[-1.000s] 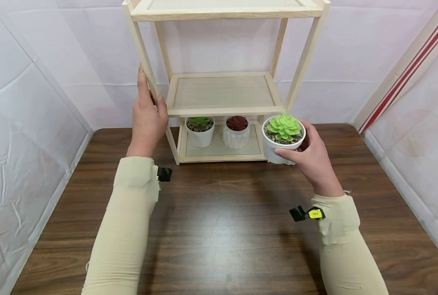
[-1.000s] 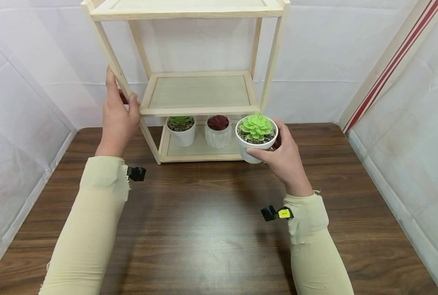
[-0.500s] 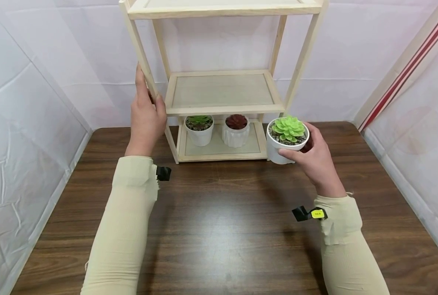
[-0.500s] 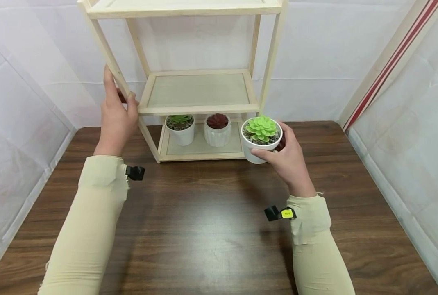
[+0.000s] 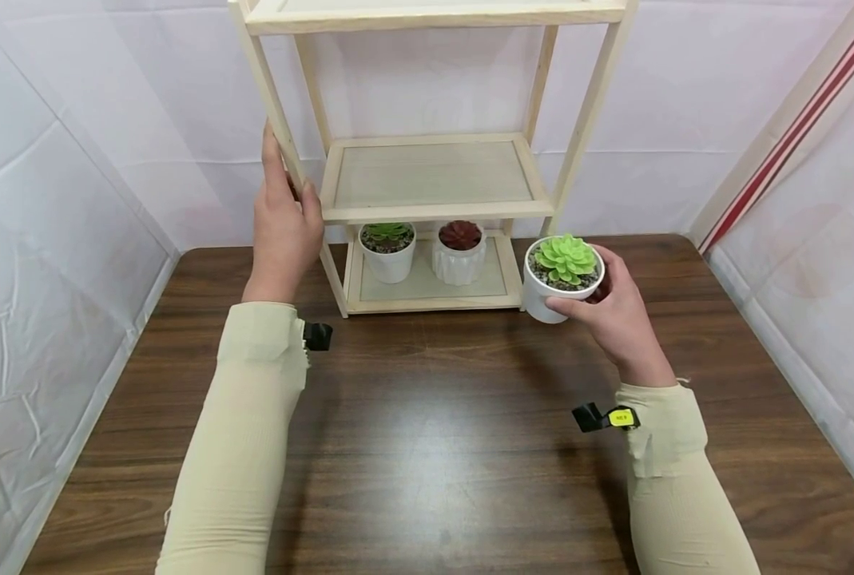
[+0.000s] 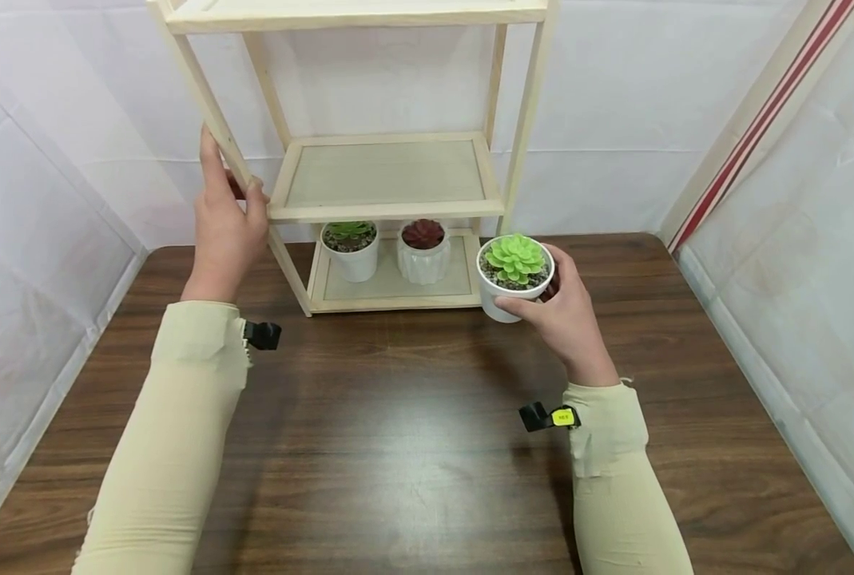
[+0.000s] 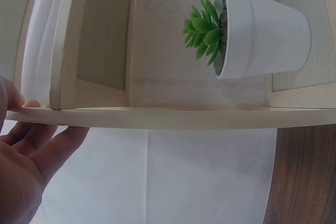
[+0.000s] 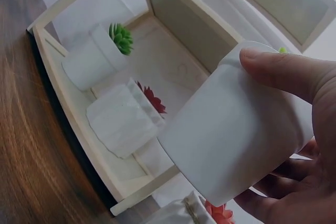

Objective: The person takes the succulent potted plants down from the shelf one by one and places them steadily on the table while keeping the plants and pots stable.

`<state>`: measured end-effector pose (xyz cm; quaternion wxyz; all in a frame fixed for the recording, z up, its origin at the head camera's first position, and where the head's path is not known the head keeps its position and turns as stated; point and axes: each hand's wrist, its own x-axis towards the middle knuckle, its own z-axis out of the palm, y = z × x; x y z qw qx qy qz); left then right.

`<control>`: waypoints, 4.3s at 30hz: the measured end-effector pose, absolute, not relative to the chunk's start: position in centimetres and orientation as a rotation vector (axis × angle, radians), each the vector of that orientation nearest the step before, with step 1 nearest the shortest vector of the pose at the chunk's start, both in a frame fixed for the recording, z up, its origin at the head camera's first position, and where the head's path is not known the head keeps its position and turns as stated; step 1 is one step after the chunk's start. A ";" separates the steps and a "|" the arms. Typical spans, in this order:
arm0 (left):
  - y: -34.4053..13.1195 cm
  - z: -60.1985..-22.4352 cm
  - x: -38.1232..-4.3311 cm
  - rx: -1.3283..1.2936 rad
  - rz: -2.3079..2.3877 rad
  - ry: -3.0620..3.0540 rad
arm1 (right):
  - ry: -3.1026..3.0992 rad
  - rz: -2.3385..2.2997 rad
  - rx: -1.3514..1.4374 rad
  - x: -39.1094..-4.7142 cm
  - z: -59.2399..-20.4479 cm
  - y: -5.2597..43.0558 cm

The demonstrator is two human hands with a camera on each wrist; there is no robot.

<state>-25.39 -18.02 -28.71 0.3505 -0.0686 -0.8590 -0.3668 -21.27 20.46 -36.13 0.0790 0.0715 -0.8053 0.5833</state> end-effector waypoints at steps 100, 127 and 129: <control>-17.9 -28.7 -25.3 -0.198 -0.965 -2.209 | -2.614 1.807 0.077 -21.5 -43.6 24.9; -17.8 -28.6 -25.2 -0.154 -0.981 -2.248 | -2.664 1.806 0.190 -21.1 -43.2 25.4; -17.9 -28.6 -25.2 -0.153 -0.975 -2.251 | -2.676 1.823 0.188 -21.0 -42.9 25.6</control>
